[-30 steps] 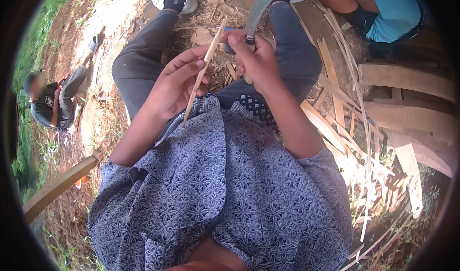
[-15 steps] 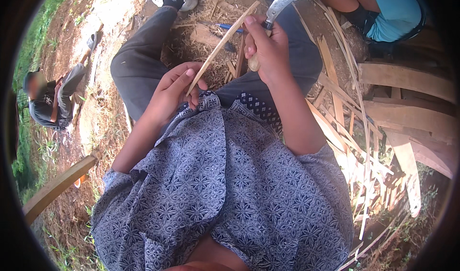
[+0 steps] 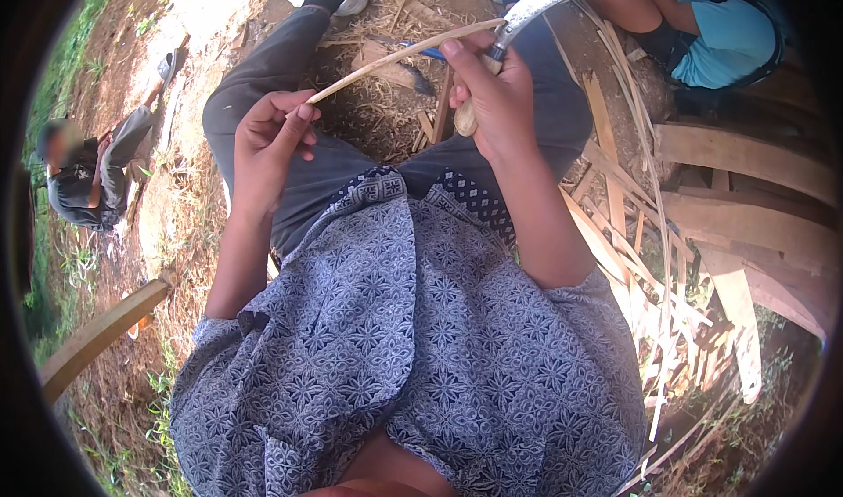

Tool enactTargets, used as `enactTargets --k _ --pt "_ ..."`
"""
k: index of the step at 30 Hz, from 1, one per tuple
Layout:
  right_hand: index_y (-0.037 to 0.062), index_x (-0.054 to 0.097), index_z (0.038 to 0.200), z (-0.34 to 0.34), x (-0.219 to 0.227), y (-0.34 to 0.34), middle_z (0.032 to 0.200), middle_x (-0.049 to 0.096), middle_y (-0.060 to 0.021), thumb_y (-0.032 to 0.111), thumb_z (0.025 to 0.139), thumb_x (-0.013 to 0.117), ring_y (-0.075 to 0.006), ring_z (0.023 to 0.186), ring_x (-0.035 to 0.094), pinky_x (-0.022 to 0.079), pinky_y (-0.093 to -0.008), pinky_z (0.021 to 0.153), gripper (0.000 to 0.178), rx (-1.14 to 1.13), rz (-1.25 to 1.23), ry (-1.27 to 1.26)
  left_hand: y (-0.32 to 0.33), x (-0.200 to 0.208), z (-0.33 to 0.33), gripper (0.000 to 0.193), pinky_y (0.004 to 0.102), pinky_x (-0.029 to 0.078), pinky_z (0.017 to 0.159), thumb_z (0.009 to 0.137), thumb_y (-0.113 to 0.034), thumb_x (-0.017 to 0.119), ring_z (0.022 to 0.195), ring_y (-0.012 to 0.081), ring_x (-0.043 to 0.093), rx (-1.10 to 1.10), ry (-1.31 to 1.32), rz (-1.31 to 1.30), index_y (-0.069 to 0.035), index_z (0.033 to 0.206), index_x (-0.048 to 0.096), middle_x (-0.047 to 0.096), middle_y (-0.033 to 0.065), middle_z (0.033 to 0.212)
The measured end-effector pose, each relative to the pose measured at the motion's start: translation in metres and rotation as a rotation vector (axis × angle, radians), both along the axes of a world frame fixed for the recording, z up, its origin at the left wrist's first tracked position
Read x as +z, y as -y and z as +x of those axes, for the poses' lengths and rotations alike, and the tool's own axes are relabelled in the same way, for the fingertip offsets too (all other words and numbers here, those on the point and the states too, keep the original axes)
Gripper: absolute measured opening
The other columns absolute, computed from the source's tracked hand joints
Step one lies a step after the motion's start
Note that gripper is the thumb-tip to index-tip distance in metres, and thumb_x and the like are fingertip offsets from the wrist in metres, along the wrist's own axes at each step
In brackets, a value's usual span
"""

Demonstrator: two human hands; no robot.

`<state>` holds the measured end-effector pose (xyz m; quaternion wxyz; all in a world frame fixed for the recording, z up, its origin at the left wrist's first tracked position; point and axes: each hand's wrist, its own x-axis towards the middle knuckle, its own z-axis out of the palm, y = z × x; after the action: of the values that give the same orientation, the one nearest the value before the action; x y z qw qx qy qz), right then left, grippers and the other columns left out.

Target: The person sits on the ground and uses a knife to shave thin strips from a piece of wood. They hold the wood with one hand and carefully scrape the blade along its length to create fine shavings.

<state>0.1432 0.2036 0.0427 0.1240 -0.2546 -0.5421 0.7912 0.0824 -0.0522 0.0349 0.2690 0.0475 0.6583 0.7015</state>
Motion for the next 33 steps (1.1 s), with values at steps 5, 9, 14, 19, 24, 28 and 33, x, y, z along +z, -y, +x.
enactTargets --k 5,9,14,19,24,28,33 --pt "0.0019 0.062 0.101 0.0 0.001 -0.001 0.073 0.058 0.0006 0.017 0.09 0.075 -0.0051 0.055 0.051 0.044 -0.0229 0.049 0.023 0.001 0.0 0.053 0.002 -0.002 0.001 0.019 0.0191 0.048 0.058 0.099 -0.015 0.064 0.073 0.0055 0.058 0.016 -0.015 -0.011 -0.002 0.112 0.067 0.067 0.0032 0.092" --pt "0.0025 0.062 0.096 0.002 -0.008 -0.006 0.07 0.057 0.0001 0.021 0.093 0.072 -0.0055 0.054 0.05 0.044 -0.0236 0.049 0.021 0.057 -0.021 0.062 0.003 -0.005 0.003 0.019 0.0192 0.047 0.059 0.098 -0.016 0.065 0.073 0.005 0.058 -0.02 -0.037 -0.018 -0.002 0.111 0.068 0.067 0.0027 0.09" --pt "0.0043 0.06 0.091 0.003 -0.017 -0.013 0.07 0.057 -0.0004 0.024 0.096 0.067 -0.0071 0.052 0.05 0.043 -0.0245 0.048 0.021 0.127 0.011 0.13 0.005 -0.008 0.006 0.02 0.0192 0.047 0.059 0.098 -0.017 0.066 0.072 0.005 0.058 -0.051 -0.06 -0.015 -0.001 0.11 0.068 0.067 0.002 0.088" --pt "0.0052 0.059 0.092 0.002 -0.031 -0.014 0.069 0.054 0.0 0.023 0.096 0.066 -0.0075 0.051 0.049 0.042 -0.0245 0.048 0.02 0.089 -0.028 0.181 0.005 -0.003 0.006 0.02 0.0197 0.047 0.059 0.098 -0.018 0.066 0.071 0.0055 0.058 0.037 -0.085 -0.063 -0.001 0.107 0.068 0.067 0.0022 0.088" --pt "0.0107 0.054 0.096 0.011 -0.06 -0.006 0.084 0.055 0.0009 0.022 0.098 0.064 -0.0055 0.056 0.049 0.041 -0.0232 0.049 0.015 0.15 -0.031 0.285 0.003 -0.008 -0.001 0.015 0.0176 0.045 0.056 0.098 -0.017 0.067 0.069 0.0038 0.056 0.171 -0.178 0.008 -0.002 0.099 0.068 0.064 0.0003 0.082" --pt "0.0098 0.055 0.094 0.019 -0.075 0.016 0.079 0.054 0.002 0.024 0.098 0.063 -0.0054 0.055 0.05 0.042 -0.0239 0.048 0.017 0.257 -0.048 0.376 0.006 -0.01 -0.005 0.016 0.0209 0.047 0.058 0.099 -0.019 0.065 0.069 0.0061 0.058 0.31 -0.276 -0.089 -0.003 0.096 0.065 0.064 0.0014 0.081" --pt "0.006 0.059 0.099 0.033 -0.105 0.035 0.072 0.053 0.0028 0.027 0.097 0.063 -0.0057 0.055 0.05 0.045 -0.0242 0.049 0.021 0.336 0.081 0.569 0.033 -0.008 -0.033 0.023 0.0288 0.054 0.068 0.101 -0.024 0.061 0.075 0.0126 0.064 0.468 -0.293 -0.001 -0.003 0.093 0.062 0.066 0.0055 0.081"
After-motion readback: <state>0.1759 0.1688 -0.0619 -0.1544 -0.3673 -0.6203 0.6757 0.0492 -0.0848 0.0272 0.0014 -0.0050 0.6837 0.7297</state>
